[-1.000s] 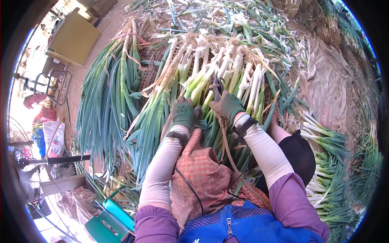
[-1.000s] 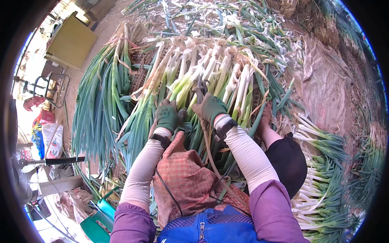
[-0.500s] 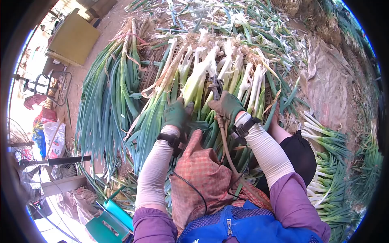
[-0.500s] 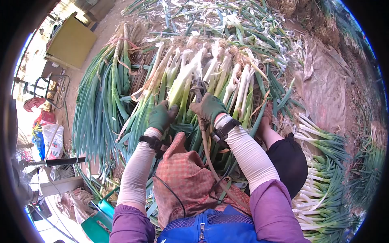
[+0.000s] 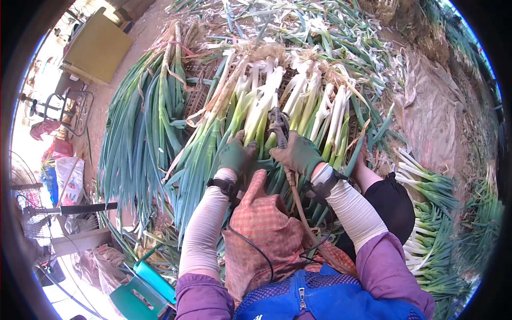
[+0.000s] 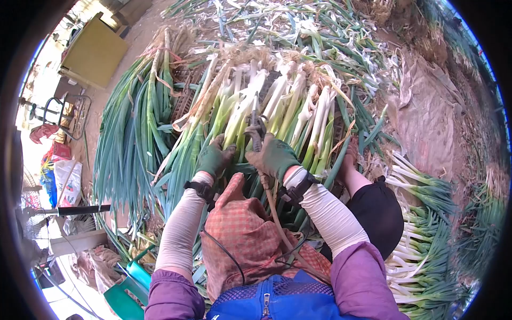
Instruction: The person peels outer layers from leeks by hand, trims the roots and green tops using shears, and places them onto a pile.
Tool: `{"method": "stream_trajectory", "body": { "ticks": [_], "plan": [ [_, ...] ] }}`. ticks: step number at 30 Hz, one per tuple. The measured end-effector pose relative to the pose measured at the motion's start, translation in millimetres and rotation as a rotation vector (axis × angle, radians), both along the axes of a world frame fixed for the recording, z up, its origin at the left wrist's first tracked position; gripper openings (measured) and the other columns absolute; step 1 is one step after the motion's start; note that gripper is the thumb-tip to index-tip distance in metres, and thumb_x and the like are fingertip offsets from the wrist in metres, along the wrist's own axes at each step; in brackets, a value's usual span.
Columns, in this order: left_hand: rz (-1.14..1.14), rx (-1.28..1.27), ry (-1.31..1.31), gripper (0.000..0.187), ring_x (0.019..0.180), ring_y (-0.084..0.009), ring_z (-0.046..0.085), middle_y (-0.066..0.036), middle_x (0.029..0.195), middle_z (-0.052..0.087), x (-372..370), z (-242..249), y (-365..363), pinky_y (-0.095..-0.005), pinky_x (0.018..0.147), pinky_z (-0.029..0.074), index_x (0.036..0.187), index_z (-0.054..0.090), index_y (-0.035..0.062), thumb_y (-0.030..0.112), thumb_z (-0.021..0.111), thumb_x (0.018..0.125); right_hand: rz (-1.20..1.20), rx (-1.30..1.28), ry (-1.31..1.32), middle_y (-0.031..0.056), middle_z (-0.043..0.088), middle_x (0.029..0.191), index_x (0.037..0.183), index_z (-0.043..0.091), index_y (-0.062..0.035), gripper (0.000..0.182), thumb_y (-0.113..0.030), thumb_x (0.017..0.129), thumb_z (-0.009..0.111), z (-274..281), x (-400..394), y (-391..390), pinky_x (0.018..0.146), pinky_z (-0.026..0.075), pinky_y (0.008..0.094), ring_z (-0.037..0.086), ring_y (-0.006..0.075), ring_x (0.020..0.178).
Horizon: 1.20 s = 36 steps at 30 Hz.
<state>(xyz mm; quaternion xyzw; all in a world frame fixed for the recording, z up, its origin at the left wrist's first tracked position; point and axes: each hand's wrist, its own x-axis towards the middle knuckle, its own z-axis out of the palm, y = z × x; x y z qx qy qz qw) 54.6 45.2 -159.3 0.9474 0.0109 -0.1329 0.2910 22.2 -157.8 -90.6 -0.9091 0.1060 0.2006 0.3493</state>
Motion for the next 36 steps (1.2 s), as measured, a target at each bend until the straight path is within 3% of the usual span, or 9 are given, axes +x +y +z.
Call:
{"method": "stream_trajectory", "body": {
  "ticks": [3,13,17,21,22,23,29,35,36],
  "plan": [
    [0.018,-0.037,0.06,0.066,0.117,-0.0362,0.061,-0.024,0.126,0.063,1,15,0,-0.0397,0.1,0.046,0.137,0.054,0.0016,0.041,0.066,0.086,0.035,0.081,0.188,0.025,0.069,0.082,0.109,0.057,0.0108,0.069,-0.048,0.075,0.068,8,4,-5,0.082,0.053,0.0418,0.07,0.0379,0.086],
    [-0.047,0.128,-0.02,0.061,0.114,-0.037,0.063,-0.025,0.122,0.064,-6,-3,-1,-0.0432,0.097,0.048,0.135,0.056,0.0058,0.047,0.059,0.091,-0.013,-0.05,0.051,0.0237,0.071,0.079,0.085,0.072,0.0067,0.05,-0.041,0.077,0.064,-20,78,-13,0.079,0.057,0.039,0.073,0.0336,0.082],
    [0.017,-0.217,0.085,0.056,0.103,-0.0379,0.065,-0.023,0.11,0.069,2,-11,16,-0.0418,0.091,0.048,0.122,0.063,0.0023,0.05,0.054,0.095,0.034,0.027,0.116,0.0232,0.071,0.077,0.08,0.072,0.0056,0.049,-0.042,0.077,0.063,-17,80,-16,0.077,0.057,0.0389,0.073,0.031,0.081],
    [0.121,-0.463,0.103,0.056,0.087,-0.0352,0.067,-0.022,0.09,0.07,17,-45,30,-0.0405,0.083,0.048,0.102,0.069,-0.0023,0.05,0.05,0.098,0.211,0.228,0.003,0.022,0.069,0.083,0.101,0.067,-0.0015,0.051,-0.046,0.076,0.064,-12,8,-9,0.075,0.056,0.0414,0.07,0.035,0.076],
    [0.173,-0.517,0.121,0.057,0.087,-0.0356,0.067,-0.023,0.089,0.069,22,-60,35,-0.0403,0.083,0.049,0.101,0.069,-0.003,0.05,0.05,0.098,0.224,0.213,0.072,0.0229,0.069,0.091,0.111,0.061,0.0002,0.06,-0.048,0.076,0.065,33,-15,-3,0.079,0.054,0.0421,0.07,0.0372,0.082],
    [0.223,-0.571,0.14,0.057,0.087,-0.0359,0.067,-0.024,0.089,0.069,25,-68,38,-0.0401,0.083,0.049,0.101,0.069,-0.0037,0.05,0.049,0.098,0.276,0.129,0.067,0.0256,0.069,0.097,0.117,0.055,0.003,0.069,-0.05,0.075,0.066,10,-34,-2,0.083,0.053,0.0432,0.069,0.0393,0.089],
    [0.281,-0.372,0.036,0.058,0.096,-0.0432,0.067,-0.03,0.096,0.069,22,-62,44,-0.0424,0.087,0.05,0.105,0.07,-0.0044,0.049,0.048,0.097,0.29,0.151,0.108,0.03,0.067,0.098,0.117,0.053,0.0078,0.074,-0.051,0.074,0.068,-1,-71,-5,0.088,0.051,0.0443,0.067,0.0414,0.095],
    [0.265,-0.3,0.149,0.057,0.104,-0.0452,0.064,-0.031,0.103,0.067,23,-82,39,-0.0454,0.092,0.049,0.106,0.071,-0.0023,0.05,0.049,0.095,0.149,0.085,0.022,0.0269,0.068,0.097,0.112,0.058,0.0042,0.068,-0.051,0.074,0.069,18,-7,-16,0.085,0.052,0.0431,0.067,0.0409,0.094],
    [0.246,-0.238,0.141,0.058,0.091,-0.0312,0.069,-0.024,0.092,0.071,22,-77,38,-0.0394,0.084,0.05,0.107,0.069,-0.0071,0.047,0.052,0.095,0.115,0.05,0.049,0.0273,0.068,0.098,0.112,0.059,0.005,0.068,-0.05,0.074,0.069,11,10,-17,0.086,0.053,0.0425,0.068,0.041,0.094]
  ]
}}
